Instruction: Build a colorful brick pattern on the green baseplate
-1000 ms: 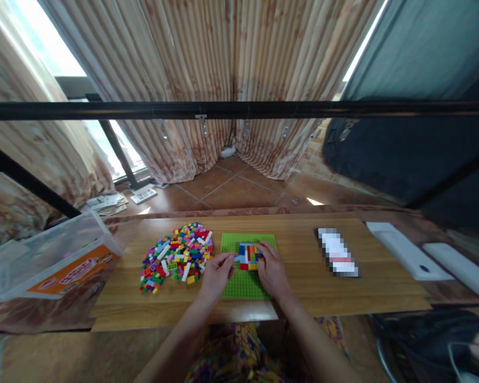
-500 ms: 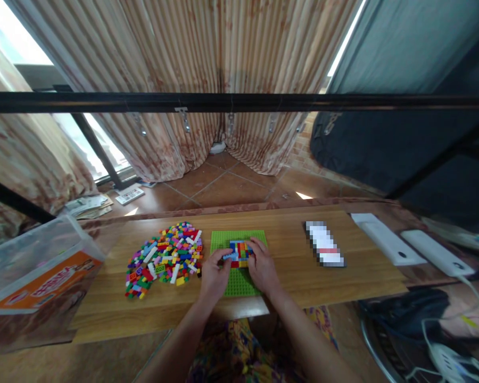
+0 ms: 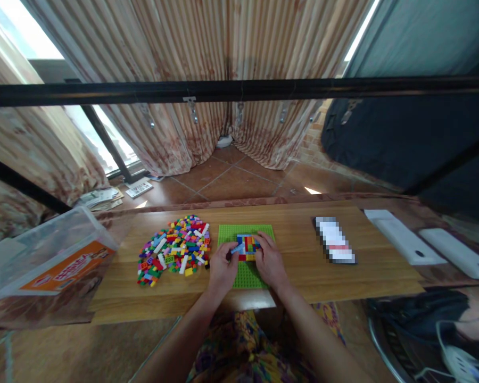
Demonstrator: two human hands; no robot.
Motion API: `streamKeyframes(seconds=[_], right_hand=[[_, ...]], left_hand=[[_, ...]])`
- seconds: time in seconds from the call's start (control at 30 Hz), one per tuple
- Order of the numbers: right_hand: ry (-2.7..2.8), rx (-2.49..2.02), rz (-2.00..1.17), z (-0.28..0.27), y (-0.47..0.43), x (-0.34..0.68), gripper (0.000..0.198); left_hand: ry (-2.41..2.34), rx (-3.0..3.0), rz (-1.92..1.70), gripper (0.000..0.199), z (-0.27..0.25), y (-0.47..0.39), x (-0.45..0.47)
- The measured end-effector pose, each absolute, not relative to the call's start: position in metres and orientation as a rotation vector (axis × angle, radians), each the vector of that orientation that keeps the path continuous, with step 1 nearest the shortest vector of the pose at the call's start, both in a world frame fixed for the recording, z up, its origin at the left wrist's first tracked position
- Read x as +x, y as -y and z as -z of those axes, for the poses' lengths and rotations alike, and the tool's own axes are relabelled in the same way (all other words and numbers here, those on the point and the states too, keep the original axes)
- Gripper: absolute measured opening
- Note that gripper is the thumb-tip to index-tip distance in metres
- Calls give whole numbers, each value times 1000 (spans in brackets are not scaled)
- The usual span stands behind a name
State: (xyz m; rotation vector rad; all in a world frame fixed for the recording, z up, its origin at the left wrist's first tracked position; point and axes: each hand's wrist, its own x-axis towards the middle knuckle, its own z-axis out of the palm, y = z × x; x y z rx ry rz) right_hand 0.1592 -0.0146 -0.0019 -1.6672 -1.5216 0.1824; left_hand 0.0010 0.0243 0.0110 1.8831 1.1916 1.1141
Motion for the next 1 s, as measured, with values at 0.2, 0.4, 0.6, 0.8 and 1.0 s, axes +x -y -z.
streamKeyframes(seconds=[0.2, 0.4, 0.6, 0.8, 1.0], right_hand=[[1526, -1648, -192, 3, 15, 160, 46], [1550, -1667, -209, 8, 15, 165, 45], [1566, -1667, -196, 12, 16, 169, 42], [1580, -1684, -237, 12, 17, 171, 42], [1578, -1709, -226, 13, 17, 173, 42]], left_hand=[[-1195, 1845, -1111, 16, -16, -21, 4], [-1223, 1750, -1166, 20, -18, -15, 5], [-1359, 1897, -1211, 20, -38, -11, -33], [-1672, 2110, -1116, 21, -47, -22, -100], [-1850, 2169, -895, 25, -42, -30, -125]])
